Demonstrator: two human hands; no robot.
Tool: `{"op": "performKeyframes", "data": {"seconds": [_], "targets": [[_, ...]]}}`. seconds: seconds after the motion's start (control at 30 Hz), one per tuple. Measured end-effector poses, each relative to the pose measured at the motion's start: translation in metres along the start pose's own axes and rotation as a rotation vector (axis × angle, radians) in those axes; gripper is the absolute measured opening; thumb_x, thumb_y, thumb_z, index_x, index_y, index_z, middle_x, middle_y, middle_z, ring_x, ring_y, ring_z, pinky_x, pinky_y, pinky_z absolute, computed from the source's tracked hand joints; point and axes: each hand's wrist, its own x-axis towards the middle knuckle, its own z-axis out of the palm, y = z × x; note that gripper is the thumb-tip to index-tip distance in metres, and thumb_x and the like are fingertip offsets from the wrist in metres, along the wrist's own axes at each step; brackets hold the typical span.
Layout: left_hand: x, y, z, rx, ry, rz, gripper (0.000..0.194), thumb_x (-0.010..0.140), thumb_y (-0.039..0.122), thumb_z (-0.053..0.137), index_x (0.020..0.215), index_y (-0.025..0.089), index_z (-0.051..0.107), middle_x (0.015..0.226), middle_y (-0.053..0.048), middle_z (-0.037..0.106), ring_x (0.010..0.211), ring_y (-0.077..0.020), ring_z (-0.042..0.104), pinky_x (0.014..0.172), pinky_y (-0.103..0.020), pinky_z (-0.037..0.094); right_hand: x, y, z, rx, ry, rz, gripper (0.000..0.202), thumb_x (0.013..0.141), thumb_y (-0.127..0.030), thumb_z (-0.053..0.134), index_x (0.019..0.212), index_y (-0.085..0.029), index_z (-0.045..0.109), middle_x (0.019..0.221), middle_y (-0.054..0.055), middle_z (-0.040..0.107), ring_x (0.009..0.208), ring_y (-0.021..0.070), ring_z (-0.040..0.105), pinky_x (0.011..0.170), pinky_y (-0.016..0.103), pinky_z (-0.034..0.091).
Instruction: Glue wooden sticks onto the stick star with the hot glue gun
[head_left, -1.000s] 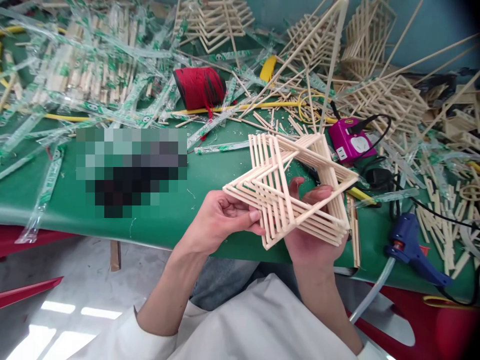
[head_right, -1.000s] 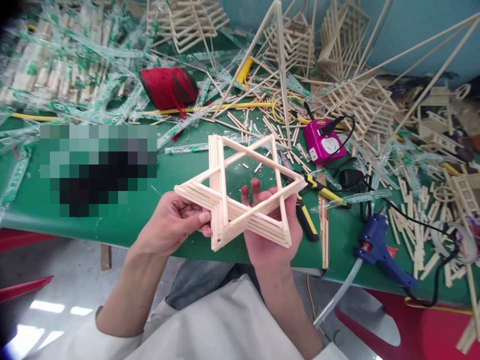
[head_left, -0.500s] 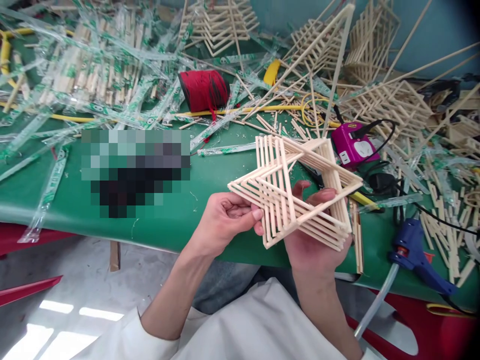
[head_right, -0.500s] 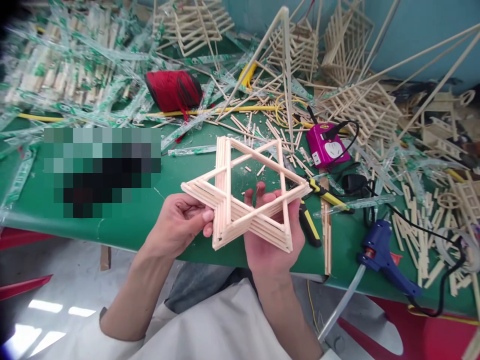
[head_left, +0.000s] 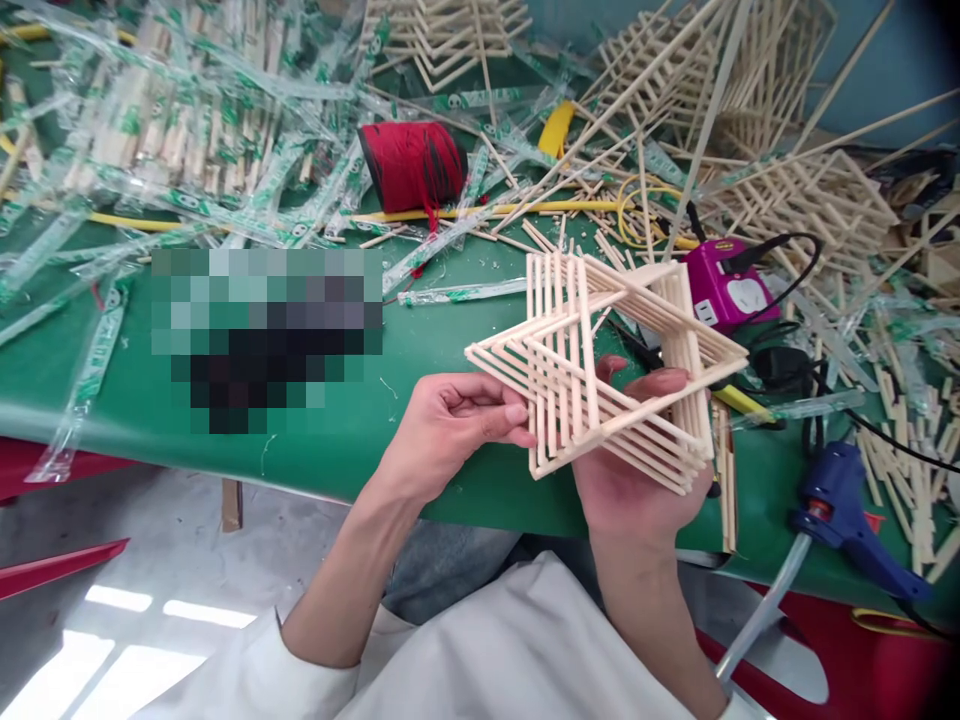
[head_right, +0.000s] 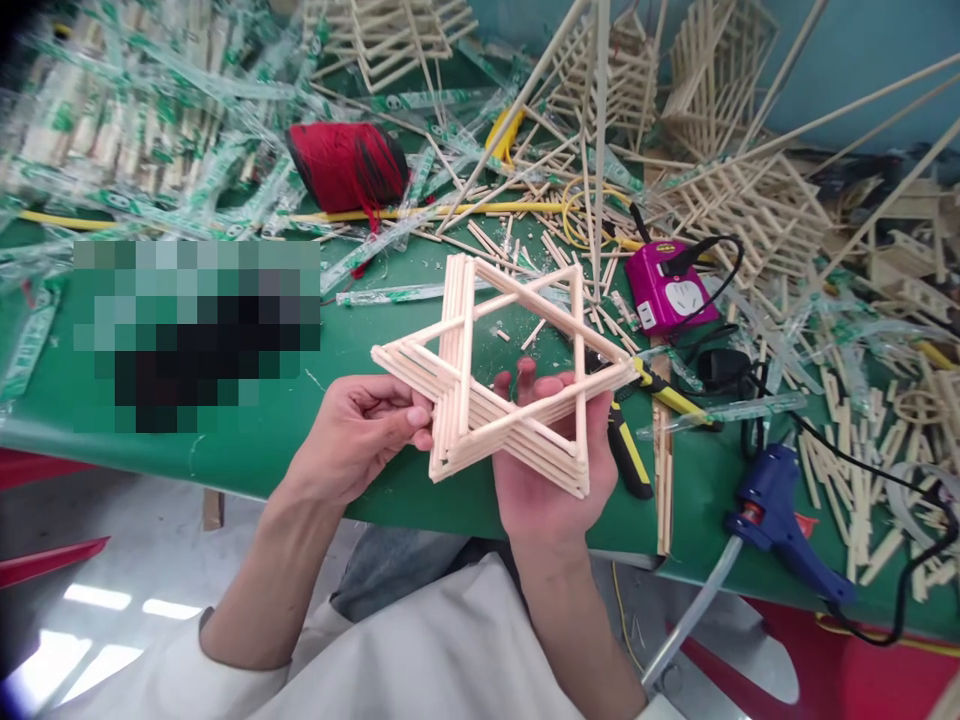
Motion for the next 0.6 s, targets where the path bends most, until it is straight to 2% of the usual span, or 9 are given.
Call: {"op": "performKeyframes", "data": {"seconds": [0.1,0.33,0.47,0.6], "targets": [[0.001,0.003,-0.001,0.023,0.031,0.007,0.008,0.077,0.018,0.087,0.076,0.014,0.080,0.073,-0.001,0.077,0.064,-0.0099,0.075,0.065,-0.012,0.062,0.001,-0.002,0.002,0.015,-0.004,-0.005,0.013,0.091,-0.041,0.068,0.096,-0.029,0.073,0.084,-0.009,0.076,0.102,0.0168,0.072,0.098,0.039,0.057],[0.001,0.005,0.005,0.102,0.033,0.081,0.016,0.070,0.020,0.091,0.076,0.013,0.078,0.068,-0.002,0.075,0.052,-0.0112,0.069,0.053,-0.017,0.059,0.003,-0.003,0.005,0.011,-0.012,0.000,0.016,0.091,-0.042,0.067,0.094,-0.028,0.073,0.084,-0.008,0.076,0.101,0.0168,0.071,0.099,0.039,0.057],[0.002,0.004,0.008,0.231,0.121,0.121,0.022,0.067,0.025,0.093,0.073,0.012,0.076,0.064,-0.002,0.073,0.051,-0.0120,0.067,0.053,-0.019,0.056,0.006,-0.004,0.005,-0.039,0.036,0.013,0.018,0.091,-0.044,0.066,0.089,-0.028,0.074,0.081,-0.006,0.076,0.098,0.0187,0.072,0.108,0.044,0.052],[0.003,0.004,0.011,0.322,0.179,0.138,0.025,0.068,0.030,0.091,0.073,0.012,0.075,0.062,-0.002,0.071,0.052,-0.0113,0.065,0.056,-0.020,0.056,0.008,-0.004,0.004,-0.043,0.032,0.002,0.024,0.095,-0.045,0.062,0.085,-0.028,0.075,0.080,-0.004,0.076,0.095,0.0176,0.072,0.105,0.041,0.053]]}}
